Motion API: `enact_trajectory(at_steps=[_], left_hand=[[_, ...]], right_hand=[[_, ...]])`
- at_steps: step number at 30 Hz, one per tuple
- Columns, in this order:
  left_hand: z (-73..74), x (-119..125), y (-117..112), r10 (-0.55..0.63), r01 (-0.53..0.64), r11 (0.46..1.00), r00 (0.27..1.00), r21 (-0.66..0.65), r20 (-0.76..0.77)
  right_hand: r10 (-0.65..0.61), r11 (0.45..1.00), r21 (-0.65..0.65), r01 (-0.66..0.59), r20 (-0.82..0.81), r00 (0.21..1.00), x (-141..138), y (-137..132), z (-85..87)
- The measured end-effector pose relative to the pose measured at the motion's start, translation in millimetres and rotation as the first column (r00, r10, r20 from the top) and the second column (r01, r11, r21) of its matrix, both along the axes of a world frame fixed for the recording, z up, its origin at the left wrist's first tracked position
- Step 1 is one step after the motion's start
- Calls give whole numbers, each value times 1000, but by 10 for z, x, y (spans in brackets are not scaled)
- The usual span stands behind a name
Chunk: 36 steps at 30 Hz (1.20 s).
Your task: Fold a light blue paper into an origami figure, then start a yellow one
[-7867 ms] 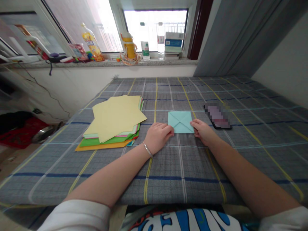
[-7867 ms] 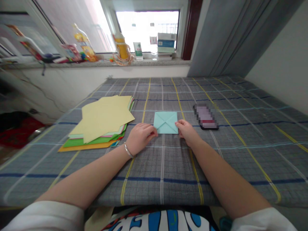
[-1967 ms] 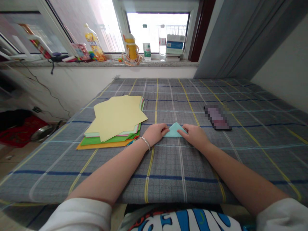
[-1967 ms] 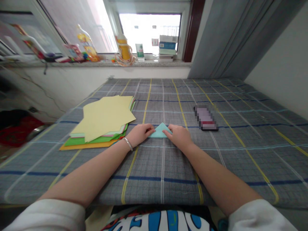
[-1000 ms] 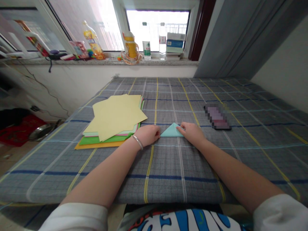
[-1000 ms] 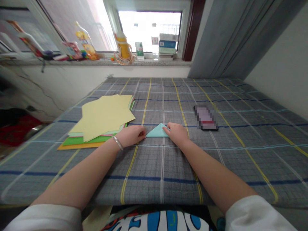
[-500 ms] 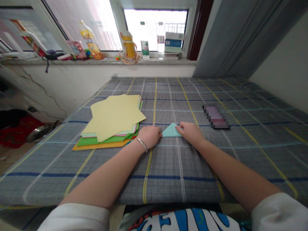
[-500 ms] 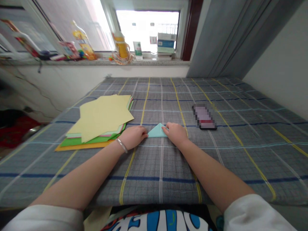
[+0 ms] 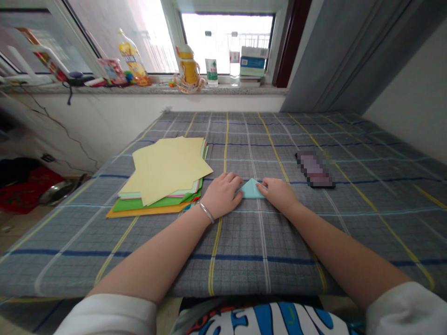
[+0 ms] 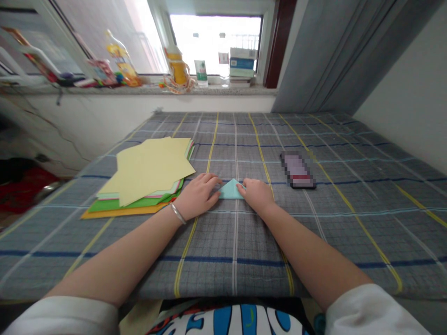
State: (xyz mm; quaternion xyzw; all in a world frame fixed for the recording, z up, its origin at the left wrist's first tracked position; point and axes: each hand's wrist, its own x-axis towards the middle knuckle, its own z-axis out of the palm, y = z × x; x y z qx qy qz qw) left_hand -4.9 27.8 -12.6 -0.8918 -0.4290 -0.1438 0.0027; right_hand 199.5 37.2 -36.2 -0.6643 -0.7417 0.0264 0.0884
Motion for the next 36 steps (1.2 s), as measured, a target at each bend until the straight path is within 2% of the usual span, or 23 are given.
enact_trajectory(at_steps=[2,7,10,15,17,21,23,25,28,36], left_hand=[[-102,67,4,-122,122,992,992,-15,22],[-319,173,62,-140,130,983,987,-127,-75],[-327,205,63,-118,107,988,989,-115,-95],[-330,325,43,-53,52,998,995,-20,-80],[-352,377,57,-41,39,999,996,-29,-80],[-378,418,93,-31,24,997,995,-78,-97],[-378,411,101,-30,21,996,994,-89,-101],[-374,402,104,-32,22,995,994,-96,-101],[-366,395,110,-35,25,994,994,-105,-100],[-355,403,116,-29,16,994,992,-111,-120]], right_hand=[[5,1000,17,-5,5,1000,-1,-8,0],[9,1000,15,-10,27,1000,1,-13,0],[-6,1000,12,5,41,999,-9,-17,4],[-61,998,17,60,46,997,-46,-33,14],[-68,998,5,68,16,998,-35,-22,19],[-58,993,-112,45,-118,991,124,44,37],[10,981,-189,-48,-199,980,259,79,56],[53,945,-296,-137,-274,960,390,103,83],[43,905,-392,-165,-303,952,517,114,126],[32,863,-478,-167,-276,960,591,124,182]])
